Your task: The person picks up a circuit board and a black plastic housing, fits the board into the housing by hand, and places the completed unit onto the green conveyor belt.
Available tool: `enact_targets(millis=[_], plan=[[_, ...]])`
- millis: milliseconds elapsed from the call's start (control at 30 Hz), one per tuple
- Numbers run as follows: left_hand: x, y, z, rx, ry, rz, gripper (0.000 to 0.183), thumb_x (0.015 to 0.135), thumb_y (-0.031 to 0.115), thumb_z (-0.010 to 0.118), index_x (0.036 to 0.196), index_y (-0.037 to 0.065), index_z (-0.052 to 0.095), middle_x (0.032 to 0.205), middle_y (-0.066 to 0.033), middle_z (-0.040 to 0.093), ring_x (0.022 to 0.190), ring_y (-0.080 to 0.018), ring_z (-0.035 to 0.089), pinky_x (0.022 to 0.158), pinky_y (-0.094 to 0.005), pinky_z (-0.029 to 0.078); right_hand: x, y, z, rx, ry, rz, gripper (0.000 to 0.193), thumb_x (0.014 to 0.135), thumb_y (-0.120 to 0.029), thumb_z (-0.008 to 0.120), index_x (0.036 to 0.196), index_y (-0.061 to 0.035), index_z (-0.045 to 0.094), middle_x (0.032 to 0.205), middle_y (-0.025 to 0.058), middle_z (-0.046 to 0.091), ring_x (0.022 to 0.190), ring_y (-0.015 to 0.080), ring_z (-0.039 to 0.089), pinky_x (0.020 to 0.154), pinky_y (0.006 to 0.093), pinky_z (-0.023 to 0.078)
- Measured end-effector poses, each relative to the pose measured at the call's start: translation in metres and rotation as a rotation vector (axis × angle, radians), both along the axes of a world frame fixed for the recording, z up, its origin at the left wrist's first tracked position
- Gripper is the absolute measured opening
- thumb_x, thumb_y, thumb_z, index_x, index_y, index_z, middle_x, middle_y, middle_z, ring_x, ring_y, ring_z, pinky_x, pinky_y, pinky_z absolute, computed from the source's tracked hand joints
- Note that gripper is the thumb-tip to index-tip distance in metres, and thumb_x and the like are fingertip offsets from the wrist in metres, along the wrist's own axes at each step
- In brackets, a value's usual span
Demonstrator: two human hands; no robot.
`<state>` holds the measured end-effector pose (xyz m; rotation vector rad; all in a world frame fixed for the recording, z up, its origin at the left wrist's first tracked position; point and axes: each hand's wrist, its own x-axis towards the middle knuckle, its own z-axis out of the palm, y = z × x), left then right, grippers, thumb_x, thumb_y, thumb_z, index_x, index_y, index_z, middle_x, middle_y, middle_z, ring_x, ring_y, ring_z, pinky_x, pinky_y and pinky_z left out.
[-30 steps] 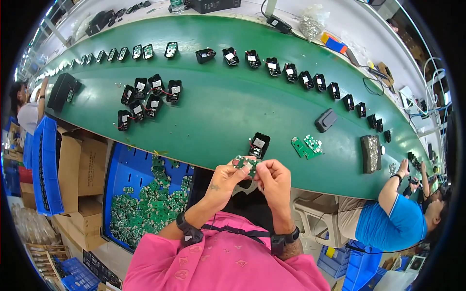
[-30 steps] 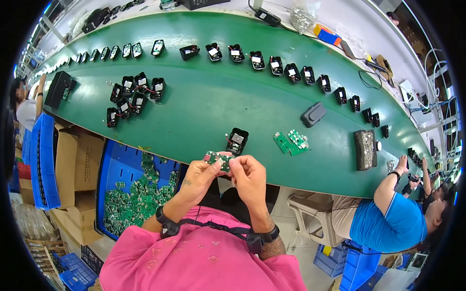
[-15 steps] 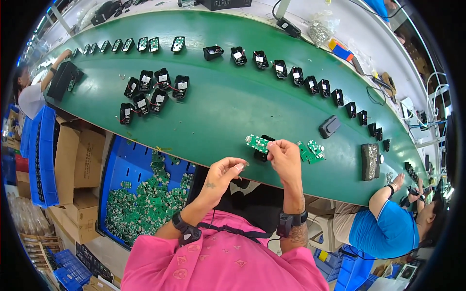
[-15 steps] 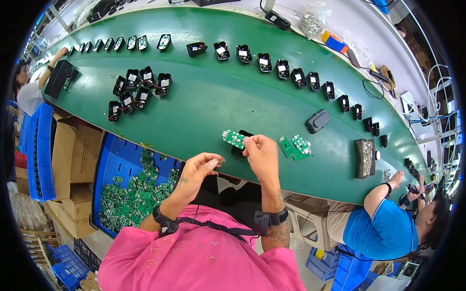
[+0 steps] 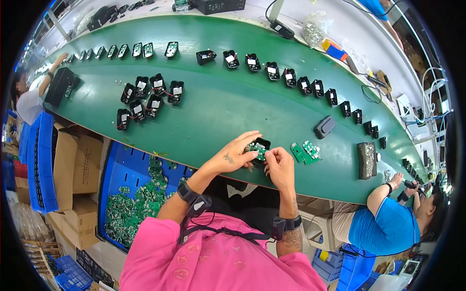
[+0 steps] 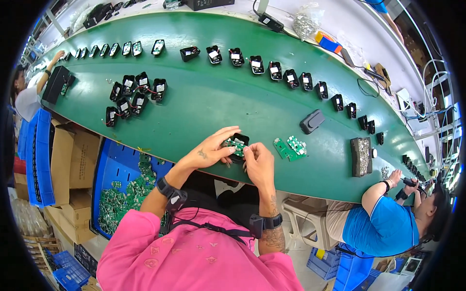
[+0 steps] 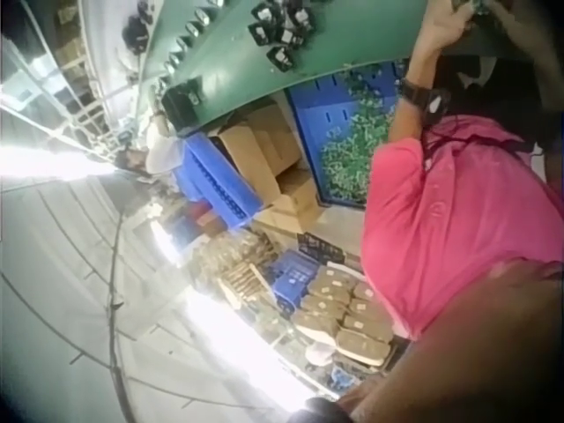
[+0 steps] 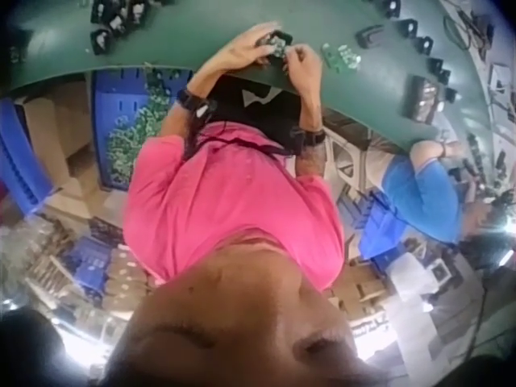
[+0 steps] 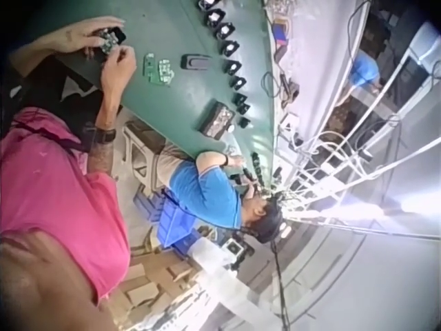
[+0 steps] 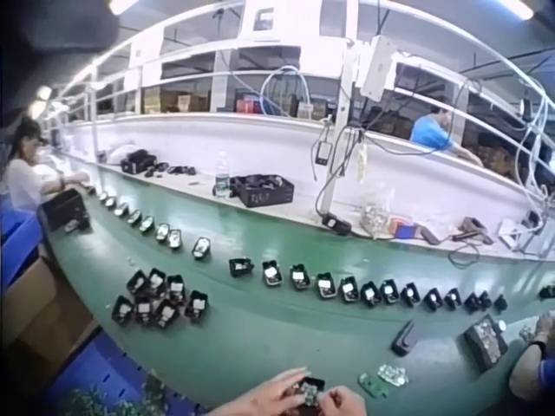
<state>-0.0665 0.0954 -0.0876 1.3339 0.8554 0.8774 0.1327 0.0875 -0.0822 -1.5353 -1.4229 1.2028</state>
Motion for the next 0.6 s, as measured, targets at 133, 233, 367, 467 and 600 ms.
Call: enact_targets(millis=[133, 233, 367, 467, 600], plan=[[-0.001, -0.002, 0.01, -0.144, -0.095, 0.021, 0.049, 0.095, 0.007, 0.055, 0.142, 0.003, 0.045, 0.135, -0.0147, 0.051, 0.073, -0.0146, 0.068, 0.066, -0.0269, 0.056, -0.004, -0.003, 0.002, 0.067, 0.008, -0.047, 0.018, 0.095, -0.014, 0.064, 0.088, 0.0026, 0.062, 0.068, 0.003, 0.062, 0.059, 0.0073, 0.055, 0.054, 0.0261, 0.044], [0.0, -0.008, 0.02, -0.175, -0.117, 0.003, 0.05, 0.098, 0.01, 0.055, 0.146, 0.007, 0.043, 0.111, -0.0075, 0.062, 0.076, -0.0118, 0.066, 0.067, -0.0248, 0.055, -0.004, -0.006, 0.012, 0.112, 0.011, -0.06, 0.016, 0.094, -0.013, 0.065, 0.09, 0.0025, 0.063, 0.07, 0.0036, 0.061, 0.061, 0.0078, 0.055, 0.054, 0.0263, 0.044], [0.002, -0.024, 0.038, -0.182, -0.149, 0.066, 0.05, 0.099, 0.012, 0.055, 0.147, 0.007, 0.043, 0.095, -0.0036, 0.063, 0.073, -0.0102, 0.063, 0.066, -0.025, 0.054, -0.018, -0.019, 0.052, 0.528, -0.132, -0.085, 0.011, 0.089, -0.007, 0.069, 0.096, 0.0014, 0.066, 0.073, 0.005, 0.059, 0.061, 0.0117, 0.055, 0.054, 0.0272, 0.044], [0.009, -0.033, 0.056, -0.122, 0.062, 0.118, 0.048, 0.1, 0.012, 0.055, 0.146, 0.006, 0.044, 0.092, -0.003, 0.063, 0.073, -0.0084, 0.06, 0.067, -0.0256, 0.055, -0.026, -0.027, 0.076, 0.473, -0.105, 0.055, 0.014, 0.087, -0.003, 0.07, 0.1, 0.0, 0.07, 0.072, 0.0017, 0.056, 0.065, 0.0085, 0.053, 0.055, 0.0242, 0.041], [0.017, -0.042, 0.057, 0.082, 0.093, 0.162, 0.047, 0.098, 0.01, 0.056, 0.144, 0.007, 0.046, 0.088, -0.0107, 0.068, 0.068, -0.014, 0.066, 0.064, -0.0316, 0.056, -0.029, -0.028, 0.075, 0.494, -0.09, 0.123, 0.013, 0.085, -0.002, 0.072, 0.098, -0.0005, 0.072, 0.075, 0.004, 0.059, 0.063, 0.0104, 0.051, 0.055, 0.0255, 0.04]])
